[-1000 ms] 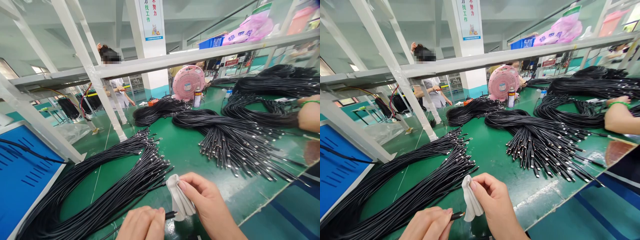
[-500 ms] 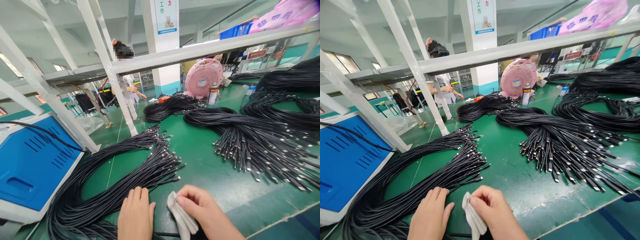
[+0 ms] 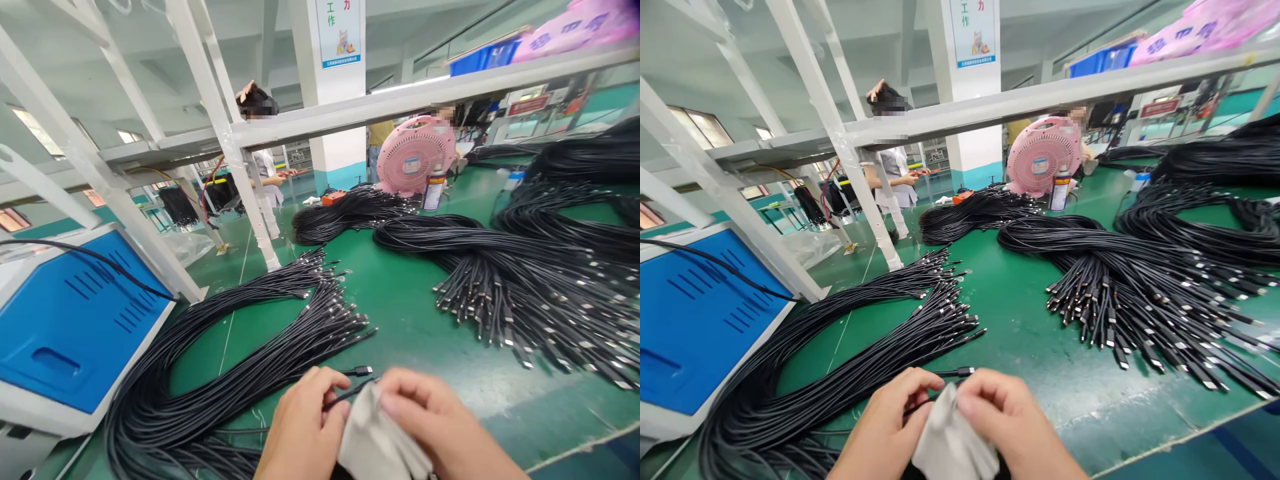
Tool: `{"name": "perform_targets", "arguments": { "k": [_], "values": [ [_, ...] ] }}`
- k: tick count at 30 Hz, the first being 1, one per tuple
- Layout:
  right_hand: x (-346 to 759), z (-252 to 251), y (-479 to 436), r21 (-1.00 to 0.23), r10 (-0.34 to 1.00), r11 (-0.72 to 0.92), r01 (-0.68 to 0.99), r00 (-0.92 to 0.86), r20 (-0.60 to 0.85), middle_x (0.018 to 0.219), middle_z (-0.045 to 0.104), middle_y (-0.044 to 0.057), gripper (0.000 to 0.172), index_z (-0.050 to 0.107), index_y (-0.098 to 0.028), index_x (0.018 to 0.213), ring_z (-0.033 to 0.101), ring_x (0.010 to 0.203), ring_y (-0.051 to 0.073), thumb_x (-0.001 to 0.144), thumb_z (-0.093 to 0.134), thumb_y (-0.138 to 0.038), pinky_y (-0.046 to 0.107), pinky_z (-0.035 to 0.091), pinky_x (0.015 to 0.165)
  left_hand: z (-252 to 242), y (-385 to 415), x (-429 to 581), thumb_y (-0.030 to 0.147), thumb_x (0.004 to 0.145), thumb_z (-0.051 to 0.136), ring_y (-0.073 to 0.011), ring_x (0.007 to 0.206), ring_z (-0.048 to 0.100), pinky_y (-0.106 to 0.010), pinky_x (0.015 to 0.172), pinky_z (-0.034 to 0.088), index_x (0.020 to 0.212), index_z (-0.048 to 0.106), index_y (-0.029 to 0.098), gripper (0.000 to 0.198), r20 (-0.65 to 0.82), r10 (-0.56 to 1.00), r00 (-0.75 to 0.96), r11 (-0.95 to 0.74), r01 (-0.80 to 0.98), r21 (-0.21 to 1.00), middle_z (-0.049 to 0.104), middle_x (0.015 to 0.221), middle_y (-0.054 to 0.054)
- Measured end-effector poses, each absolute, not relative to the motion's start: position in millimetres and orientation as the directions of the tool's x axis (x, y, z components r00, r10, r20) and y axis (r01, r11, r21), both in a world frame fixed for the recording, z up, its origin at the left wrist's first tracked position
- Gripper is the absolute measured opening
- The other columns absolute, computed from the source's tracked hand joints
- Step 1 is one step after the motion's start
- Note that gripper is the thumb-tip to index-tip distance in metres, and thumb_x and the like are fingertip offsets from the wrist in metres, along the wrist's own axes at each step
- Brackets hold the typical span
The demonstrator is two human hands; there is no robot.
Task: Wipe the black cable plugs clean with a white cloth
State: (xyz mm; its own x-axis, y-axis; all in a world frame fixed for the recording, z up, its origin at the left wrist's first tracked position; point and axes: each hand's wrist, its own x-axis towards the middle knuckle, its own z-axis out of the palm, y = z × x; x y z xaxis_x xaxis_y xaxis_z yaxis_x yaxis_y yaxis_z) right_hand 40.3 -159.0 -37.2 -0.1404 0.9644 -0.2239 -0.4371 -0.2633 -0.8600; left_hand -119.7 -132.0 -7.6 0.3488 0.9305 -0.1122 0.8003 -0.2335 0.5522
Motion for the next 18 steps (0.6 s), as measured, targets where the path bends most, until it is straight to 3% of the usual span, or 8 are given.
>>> {"name": "perform_targets", "arguments": {
  "k": [2, 5, 12, 18],
  "values": [
    [49.1, -34.1, -154.3, -0.809, 0.97, -0.164, -0.564, 0.058, -0.237, 0.058, 0.054, -0.001, 0.028, 0.062, -0.014, 0.067, 0.042, 0.053, 0.009, 0.066, 0.071, -0.041, 0.017, 0.035, 0.049, -0.5, -131.5, -122.1, 0.017, 0.078, 0.045, -0.0114, 0.074, 0.055, -0.02, 0.067, 0.041, 0.09, 0.062, 0.024, 0.021, -0.049, 0.927, 0.371, -0.25, 0.711, 0.657, 0.059, 0.081, 0.002],
    [57.9, -33.2, -149.1, -0.797, 0.953, -0.054, -0.601, 0.208, -0.222, 0.062, 0.055, 0.0, 0.024, 0.064, -0.016, 0.072, 0.045, 0.057, 0.011, 0.067, 0.072, -0.038, 0.019, 0.039, 0.051, 6.8, -131.1, -121.0, 0.023, 0.08, 0.047, -0.0126, 0.076, 0.057, -0.021, 0.068, 0.043, 0.09, 0.062, 0.023, 0.019, 0.005, 0.915, 0.405, -0.277, 0.618, 0.735, 0.06, 0.083, 0.0],
    [51.9, -39.2, -153.7, -0.917, 0.965, -0.05, -0.395, 0.218, -0.146, 0.065, 0.057, 0.002, 0.031, 0.065, -0.013, 0.073, 0.046, 0.058, 0.012, 0.069, 0.068, -0.043, 0.021, 0.04, 0.051, 6.2, -124.9, -113.5, 0.028, 0.079, 0.05, -0.0131, 0.072, 0.058, -0.02, 0.064, 0.044, 0.088, 0.066, 0.023, 0.018, 0.087, 0.89, 0.448, -0.356, 0.563, 0.746, 0.062, 0.079, -0.001],
    [39.9, -35.0, -156.7, -0.958, 0.992, -0.04, -0.282, 0.107, -0.073, 0.066, 0.058, 0.004, 0.032, 0.066, -0.011, 0.074, 0.048, 0.059, 0.013, 0.073, 0.064, -0.042, 0.022, 0.04, 0.054, -2.3, -126.0, -112.5, 0.031, 0.071, 0.054, -0.0115, 0.056, 0.051, -0.021, 0.054, 0.042, 0.081, 0.064, 0.016, 0.02, -0.115, 0.944, 0.308, -0.046, 0.469, 0.882, 0.058, 0.064, 0.0]
  ]
}}
